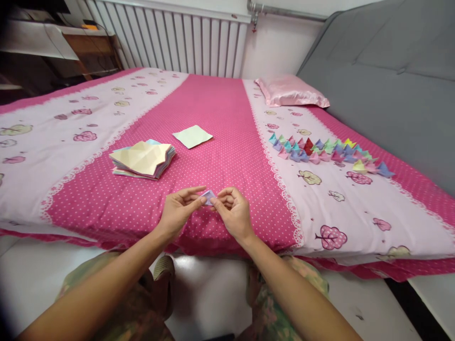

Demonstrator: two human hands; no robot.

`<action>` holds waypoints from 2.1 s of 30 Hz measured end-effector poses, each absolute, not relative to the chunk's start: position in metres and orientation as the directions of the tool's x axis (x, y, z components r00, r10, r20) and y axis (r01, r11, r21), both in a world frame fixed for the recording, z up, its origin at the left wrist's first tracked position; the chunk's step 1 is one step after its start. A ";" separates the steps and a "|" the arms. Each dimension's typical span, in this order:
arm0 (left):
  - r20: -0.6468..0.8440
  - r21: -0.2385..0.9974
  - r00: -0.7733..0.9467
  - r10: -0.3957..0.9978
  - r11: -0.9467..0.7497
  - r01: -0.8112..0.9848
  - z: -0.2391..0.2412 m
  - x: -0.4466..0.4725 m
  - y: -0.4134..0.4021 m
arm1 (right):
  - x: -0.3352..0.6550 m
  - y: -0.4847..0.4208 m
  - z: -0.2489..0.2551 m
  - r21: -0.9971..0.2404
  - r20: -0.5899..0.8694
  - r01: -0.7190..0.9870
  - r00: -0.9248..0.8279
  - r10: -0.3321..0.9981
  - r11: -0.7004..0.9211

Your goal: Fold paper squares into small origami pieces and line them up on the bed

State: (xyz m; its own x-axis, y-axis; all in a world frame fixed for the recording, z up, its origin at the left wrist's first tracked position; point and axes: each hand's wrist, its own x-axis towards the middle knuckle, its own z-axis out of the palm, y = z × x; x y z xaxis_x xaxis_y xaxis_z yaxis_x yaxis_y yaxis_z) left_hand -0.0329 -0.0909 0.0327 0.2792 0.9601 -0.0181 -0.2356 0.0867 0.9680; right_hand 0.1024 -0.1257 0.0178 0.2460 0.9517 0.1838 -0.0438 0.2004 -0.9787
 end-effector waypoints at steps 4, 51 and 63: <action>-0.072 0.981 0.333 0.940 0.127 -0.147 0.032 -0.036 -0.088 | 0.106 -0.124 0.020 -0.988 0.150 0.000 0.151 0.977 0.151; 0.087 0.984 0.438 0.895 -0.010 -0.177 0.024 -0.027 -0.093 | 0.108 -0.117 0.015 -0.849 -0.224 -0.503 0.070 0.972 -0.160; 0.113 0.993 0.441 0.890 -0.109 -0.035 0.027 -0.033 -0.088 | 0.110 -0.121 0.017 -0.976 0.007 -0.218 -0.041 0.999 -0.002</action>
State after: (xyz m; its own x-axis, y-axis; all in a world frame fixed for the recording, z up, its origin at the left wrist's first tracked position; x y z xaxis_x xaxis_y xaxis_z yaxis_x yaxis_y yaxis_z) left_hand -0.0330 -0.0883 0.0270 0.4413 0.8902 0.1133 -0.0354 -0.1089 0.9934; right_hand 0.1095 -0.1211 0.0173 -0.0410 0.9991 0.0067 -0.2185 -0.0025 -0.9758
